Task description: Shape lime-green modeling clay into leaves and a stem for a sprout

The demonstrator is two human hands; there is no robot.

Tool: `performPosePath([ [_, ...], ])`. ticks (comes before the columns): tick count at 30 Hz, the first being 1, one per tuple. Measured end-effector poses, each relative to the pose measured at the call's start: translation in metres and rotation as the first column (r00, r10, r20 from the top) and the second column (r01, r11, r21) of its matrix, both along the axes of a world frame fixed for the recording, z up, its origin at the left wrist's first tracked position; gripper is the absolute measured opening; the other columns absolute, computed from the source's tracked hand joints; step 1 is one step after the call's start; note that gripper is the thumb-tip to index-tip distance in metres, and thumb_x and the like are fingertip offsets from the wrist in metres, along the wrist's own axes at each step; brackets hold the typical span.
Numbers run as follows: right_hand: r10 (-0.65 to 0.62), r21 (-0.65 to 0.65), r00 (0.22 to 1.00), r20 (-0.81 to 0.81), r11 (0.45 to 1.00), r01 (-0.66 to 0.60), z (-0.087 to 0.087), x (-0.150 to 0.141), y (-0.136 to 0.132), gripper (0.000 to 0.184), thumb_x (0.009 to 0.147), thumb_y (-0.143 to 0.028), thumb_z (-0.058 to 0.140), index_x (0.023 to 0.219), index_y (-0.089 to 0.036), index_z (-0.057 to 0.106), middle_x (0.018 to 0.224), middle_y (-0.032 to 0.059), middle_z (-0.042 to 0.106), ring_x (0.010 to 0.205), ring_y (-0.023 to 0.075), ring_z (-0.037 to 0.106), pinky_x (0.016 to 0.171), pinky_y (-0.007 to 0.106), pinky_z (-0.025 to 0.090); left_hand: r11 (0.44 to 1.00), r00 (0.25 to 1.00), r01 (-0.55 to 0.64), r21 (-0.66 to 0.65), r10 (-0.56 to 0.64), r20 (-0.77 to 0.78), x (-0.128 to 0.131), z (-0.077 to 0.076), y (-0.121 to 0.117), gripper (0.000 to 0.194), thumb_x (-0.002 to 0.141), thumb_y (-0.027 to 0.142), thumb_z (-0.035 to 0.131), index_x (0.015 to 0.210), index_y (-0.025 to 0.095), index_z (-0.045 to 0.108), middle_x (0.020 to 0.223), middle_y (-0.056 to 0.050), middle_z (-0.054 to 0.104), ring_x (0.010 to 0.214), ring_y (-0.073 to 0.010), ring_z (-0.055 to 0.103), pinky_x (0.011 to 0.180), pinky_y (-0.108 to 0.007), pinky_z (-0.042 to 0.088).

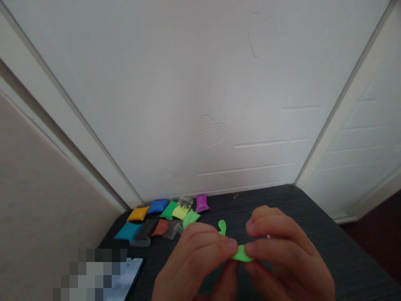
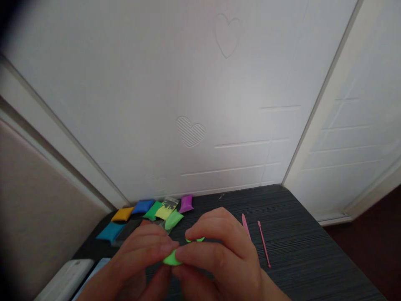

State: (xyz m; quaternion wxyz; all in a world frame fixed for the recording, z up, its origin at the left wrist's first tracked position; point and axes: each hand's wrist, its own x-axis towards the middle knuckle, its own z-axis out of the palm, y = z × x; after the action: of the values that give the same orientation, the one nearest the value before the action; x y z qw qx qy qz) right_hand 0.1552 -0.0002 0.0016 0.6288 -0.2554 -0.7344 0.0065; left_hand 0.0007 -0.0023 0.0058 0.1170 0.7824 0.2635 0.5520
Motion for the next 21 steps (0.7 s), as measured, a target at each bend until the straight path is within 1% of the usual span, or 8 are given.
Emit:
performPosePath([
  [2,0.010,0.000,1.000,0.005,1.000,-0.010,0.000,0.000,-0.001,0.014,0.069,-0.011,0.059,0.081,-0.019,0.060,0.077,0.0043,0.060,0.070,0.0159,0.059,0.066,0.032,0.052,1.000,1.000,-0.012,-0.024,0.012,0.020,0.003,0.001,-0.003,0.033,0.065,0.000,0.058,0.090,0.020,0.059,0.077,-0.002,0.066,0.071,-0.0149,0.061,0.067,-0.028,0.051],
  [5,-0.006,-0.012,1.000,0.024,1.000,0.007,0.001,0.001,-0.003,0.015,0.067,-0.011,0.061,0.079,-0.019,0.060,0.077,0.0038,0.061,0.072,0.0159,0.059,0.071,0.033,0.052,0.994,0.992,-0.074,-0.078,0.081,0.099,0.009,-0.002,-0.009,0.032,0.065,-0.001,0.058,0.088,0.021,0.059,0.076,0.000,0.065,0.071,-0.0145,0.061,0.070,-0.029,0.050],
  [7,-0.019,-0.005,0.999,0.028,1.000,0.019,0.001,0.001,-0.004,0.015,0.067,-0.010,0.060,0.080,-0.019,0.060,0.078,0.0037,0.061,0.071,0.0158,0.059,0.072,0.033,0.052,0.988,0.986,-0.104,-0.110,0.117,0.118,0.011,-0.004,-0.013,0.031,0.066,-0.001,0.058,0.088,0.022,0.059,0.075,0.001,0.065,0.071,-0.0143,0.061,0.071,-0.030,0.050],
  [10,-0.032,-0.003,0.999,0.041,0.999,0.032,0.001,0.001,-0.004,0.015,0.070,-0.011,0.058,0.081,-0.021,0.059,0.078,0.0036,0.061,0.070,0.0163,0.060,0.070,0.035,0.052,0.989,0.990,-0.100,-0.106,0.110,0.086,0.010,-0.002,-0.014,0.032,0.066,0.000,0.058,0.089,0.022,0.059,0.076,0.001,0.066,0.072,-0.0147,0.061,0.071,-0.031,0.050],
  [13,-0.021,-0.008,0.999,0.041,1.000,0.022,0.001,0.000,-0.004,0.013,0.073,-0.014,0.056,0.082,-0.023,0.059,0.078,0.0039,0.061,0.069,0.0167,0.060,0.067,0.035,0.052,0.996,0.997,-0.066,-0.062,0.069,0.038,0.007,0.001,-0.012,0.034,0.065,0.000,0.058,0.090,0.023,0.058,0.077,0.000,0.066,0.071,-0.0153,0.061,0.070,-0.032,0.050],
  [16,-0.012,-0.031,0.999,0.031,0.999,0.013,0.002,0.000,-0.004,0.012,0.073,-0.015,0.057,0.082,-0.023,0.059,0.077,0.0041,0.062,0.070,0.0171,0.060,0.068,0.036,0.052,0.998,0.999,-0.046,-0.037,0.046,0.012,0.004,0.002,-0.009,0.033,0.065,0.001,0.059,0.091,0.022,0.057,0.076,0.000,0.067,0.070,-0.0152,0.061,0.070,-0.032,0.050],
  [19,-0.012,-0.062,1.000,0.018,0.998,0.013,0.003,0.000,-0.005,0.013,0.072,-0.014,0.058,0.082,-0.022,0.060,0.076,0.0038,0.062,0.070,0.0173,0.060,0.071,0.037,0.052,0.998,0.999,-0.051,-0.031,0.051,0.010,0.004,0.001,-0.008,0.033,0.065,0.001,0.059,0.091,0.021,0.057,0.076,0.000,0.066,0.070,-0.0144,0.060,0.071,-0.031,0.050],
  [21,-0.012,-0.057,0.999,0.030,0.998,0.014,0.003,0.000,-0.005,0.014,0.072,-0.012,0.059,0.081,-0.022,0.061,0.076,0.0035,0.062,0.070,0.0169,0.060,0.072,0.036,0.051,0.999,0.999,-0.039,-0.017,0.039,0.002,0.004,0.000,-0.008,0.035,0.064,0.000,0.059,0.091,0.021,0.057,0.076,0.000,0.067,0.071,-0.0140,0.060,0.070,-0.029,0.050],
])
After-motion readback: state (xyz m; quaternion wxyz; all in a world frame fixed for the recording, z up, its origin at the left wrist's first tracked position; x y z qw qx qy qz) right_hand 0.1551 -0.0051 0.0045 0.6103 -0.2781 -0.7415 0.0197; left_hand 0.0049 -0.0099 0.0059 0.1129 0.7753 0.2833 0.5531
